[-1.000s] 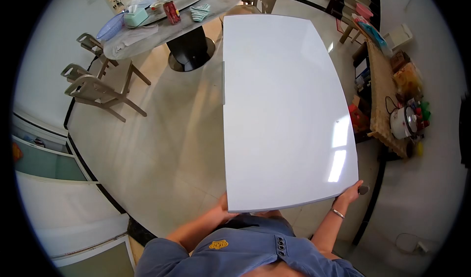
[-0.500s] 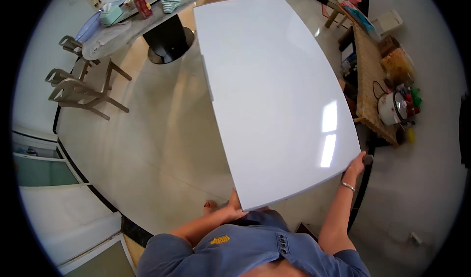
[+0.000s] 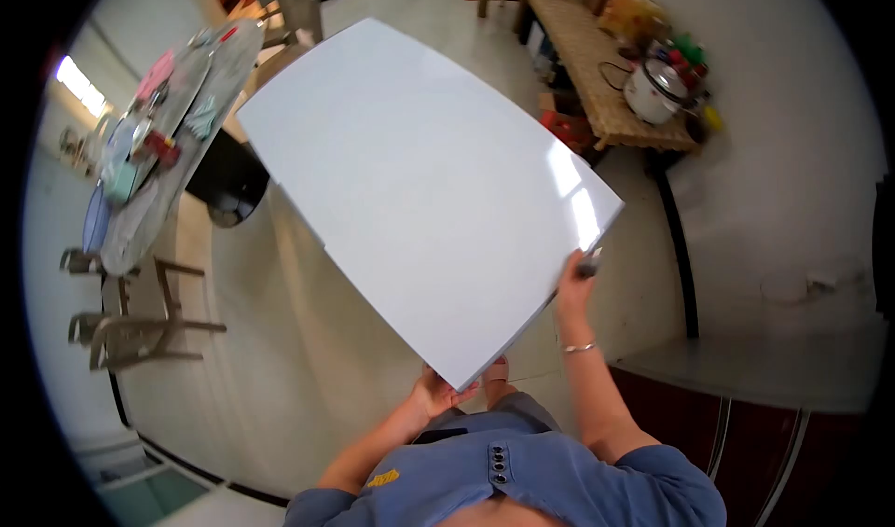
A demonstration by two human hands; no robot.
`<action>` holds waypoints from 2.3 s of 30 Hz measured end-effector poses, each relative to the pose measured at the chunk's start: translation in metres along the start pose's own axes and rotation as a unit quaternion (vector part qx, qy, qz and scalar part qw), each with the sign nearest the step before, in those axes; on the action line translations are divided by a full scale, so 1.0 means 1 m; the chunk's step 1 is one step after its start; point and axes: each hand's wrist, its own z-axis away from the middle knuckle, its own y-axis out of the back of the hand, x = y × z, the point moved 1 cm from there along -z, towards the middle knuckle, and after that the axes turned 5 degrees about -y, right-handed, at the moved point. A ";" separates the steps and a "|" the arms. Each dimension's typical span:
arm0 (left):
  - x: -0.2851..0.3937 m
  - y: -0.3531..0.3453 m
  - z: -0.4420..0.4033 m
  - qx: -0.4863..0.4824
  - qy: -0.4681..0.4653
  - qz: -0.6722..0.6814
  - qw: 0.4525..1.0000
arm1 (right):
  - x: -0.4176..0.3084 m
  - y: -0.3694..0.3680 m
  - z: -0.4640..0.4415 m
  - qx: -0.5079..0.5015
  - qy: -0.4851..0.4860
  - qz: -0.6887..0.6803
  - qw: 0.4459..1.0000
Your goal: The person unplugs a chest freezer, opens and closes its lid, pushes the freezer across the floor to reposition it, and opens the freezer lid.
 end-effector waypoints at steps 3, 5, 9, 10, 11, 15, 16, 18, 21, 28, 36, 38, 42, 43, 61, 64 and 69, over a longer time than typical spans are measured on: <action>0.011 -0.014 0.011 0.046 0.016 -0.031 0.998 | -0.013 -0.014 0.065 0.037 0.058 0.136 0.988; 0.019 -0.022 0.012 0.050 0.018 -0.041 0.998 | 0.003 -0.017 0.076 0.044 0.006 0.066 0.997; 0.031 -0.036 0.009 0.051 0.027 -0.033 0.998 | -0.034 -0.031 0.078 0.095 -0.071 0.179 0.977; 0.032 -0.043 0.006 0.044 0.050 -0.015 0.998 | -0.034 -0.033 0.078 0.108 -0.048 0.180 0.976; 0.030 -0.049 0.003 0.121 -0.010 -0.054 0.991 | -0.034 -0.034 0.078 0.121 -0.024 0.182 0.976; 0.042 -0.060 0.000 0.139 -0.017 -0.064 0.988 | -0.023 -0.034 0.077 0.148 -0.012 0.158 0.976; 0.044 -0.061 -0.001 0.142 -0.018 -0.068 0.987 | -0.020 -0.033 0.078 0.134 -0.026 0.137 0.981; 0.048 -0.064 -0.003 0.148 -0.019 -0.072 0.986 | -0.022 -0.031 0.078 0.125 -0.023 0.138 0.982; 0.049 -0.069 -0.012 0.160 -0.017 -0.077 0.984 | -0.018 -0.030 0.076 0.111 -0.026 0.130 0.985; 0.046 -0.084 -0.031 0.168 -0.015 -0.067 0.983 | -0.027 -0.023 0.057 0.090 0.003 0.116 0.989; 0.010 -0.115 -0.087 0.132 0.031 -0.020 0.990 | -0.027 0.001 -0.012 0.049 0.004 0.124 0.991; -0.003 -0.125 -0.104 0.114 0.047 0.005 0.992 | -0.025 0.005 -0.032 0.062 0.021 0.138 0.988; -0.024 -0.142 -0.128 0.084 0.062 0.074 0.992 | -0.023 0.016 -0.072 0.067 0.051 0.153 0.985; -0.025 -0.144 -0.130 0.079 0.061 0.087 0.991 | -0.024 0.020 -0.081 0.064 0.055 0.153 0.985; 0.089 -0.106 -0.080 0.072 -0.060 -0.729 0.678 | -0.038 0.028 -0.104 0.031 -0.058 0.171 0.983; 0.142 -0.125 -0.047 0.094 -0.117 -0.732 0.665 | -0.029 0.029 -0.104 0.083 -0.048 0.202 0.975; 0.200 -0.161 -0.019 0.202 -0.447 -0.581 0.650 | -0.050 0.024 -0.100 0.076 -0.161 0.283 0.942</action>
